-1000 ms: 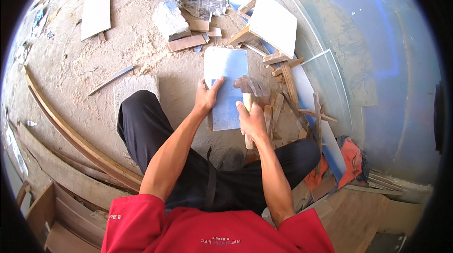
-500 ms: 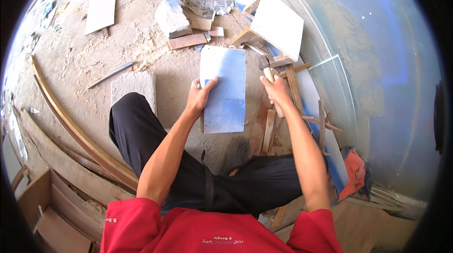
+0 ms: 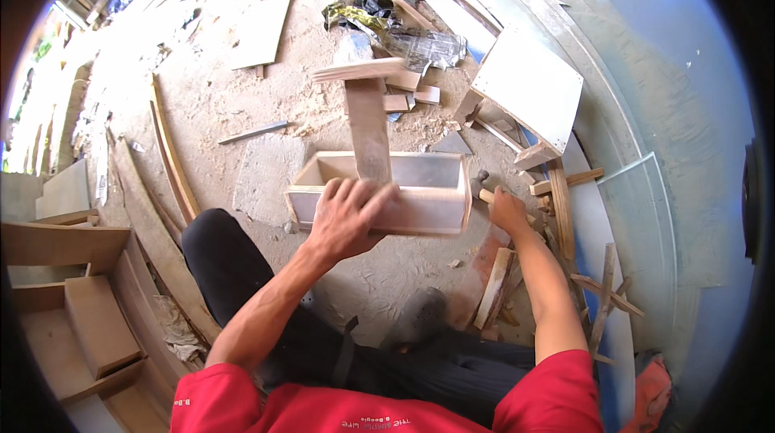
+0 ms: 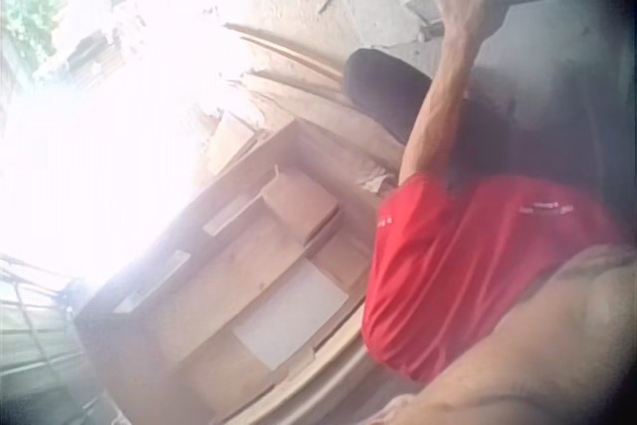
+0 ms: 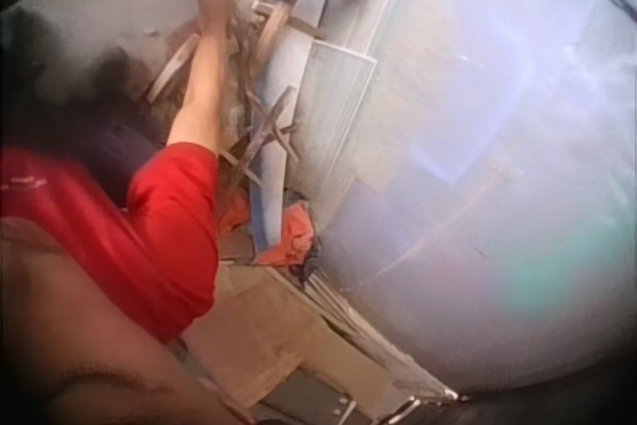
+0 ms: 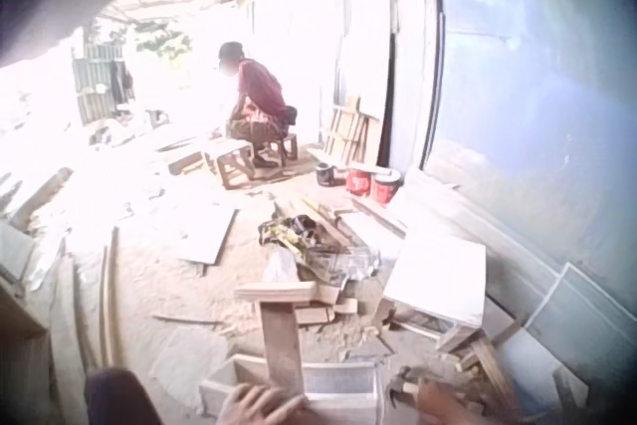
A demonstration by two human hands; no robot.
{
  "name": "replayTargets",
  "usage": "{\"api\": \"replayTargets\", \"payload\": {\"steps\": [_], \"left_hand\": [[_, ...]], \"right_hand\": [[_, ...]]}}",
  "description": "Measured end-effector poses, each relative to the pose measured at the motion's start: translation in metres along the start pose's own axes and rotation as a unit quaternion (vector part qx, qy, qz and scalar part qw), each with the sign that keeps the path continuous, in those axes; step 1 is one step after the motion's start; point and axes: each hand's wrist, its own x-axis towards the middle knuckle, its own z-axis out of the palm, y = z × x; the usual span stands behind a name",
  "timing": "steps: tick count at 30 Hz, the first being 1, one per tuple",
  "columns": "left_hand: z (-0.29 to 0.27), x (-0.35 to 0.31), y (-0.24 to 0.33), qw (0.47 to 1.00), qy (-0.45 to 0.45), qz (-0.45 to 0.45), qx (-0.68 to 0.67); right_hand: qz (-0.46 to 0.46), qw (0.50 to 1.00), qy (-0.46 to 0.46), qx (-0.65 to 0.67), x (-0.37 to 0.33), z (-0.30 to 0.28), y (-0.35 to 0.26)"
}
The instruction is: The person assembles a small wooden box by hand, using a hammer to drive nails into pre-drilled holes. They repeatedly align and join wooden pieces, tap them into place, and occasionally flip the box to work on different sides.
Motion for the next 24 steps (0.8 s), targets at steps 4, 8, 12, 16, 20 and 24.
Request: {"api": "replayTargets", "payload": {"steps": [4,8,12,16,20,24], "left_hand": [[0.005,-0.019,-0.010,0.974,0.001,0.182,0.135],[0.000,-0.015,-0.021,0.940,0.046,0.293,0.167],[0.016,-0.010,-0.040,0.914,0.096,0.352,0.178],[0.045,0.000,-0.058,0.900,0.111,0.387,0.170],[0.092,-0.034,-0.066,0.923,0.073,0.332,0.178],[0.146,-0.063,-0.040,0.963,0.056,0.227,0.137]], "right_hand": [[0.006,0.998,-0.003,0.060,-0.001,0.024,0.027],[-0.003,0.991,0.101,0.092,0.010,0.027,0.013],[-0.315,0.838,0.245,0.373,0.006,-0.072,-0.059],[-0.434,0.790,0.220,0.373,-0.039,-0.134,-0.116],[-0.302,0.840,-0.003,0.451,-0.056,-0.134,-0.169],[-0.309,0.857,0.094,0.401,-0.026,-0.078,-0.166]]}}
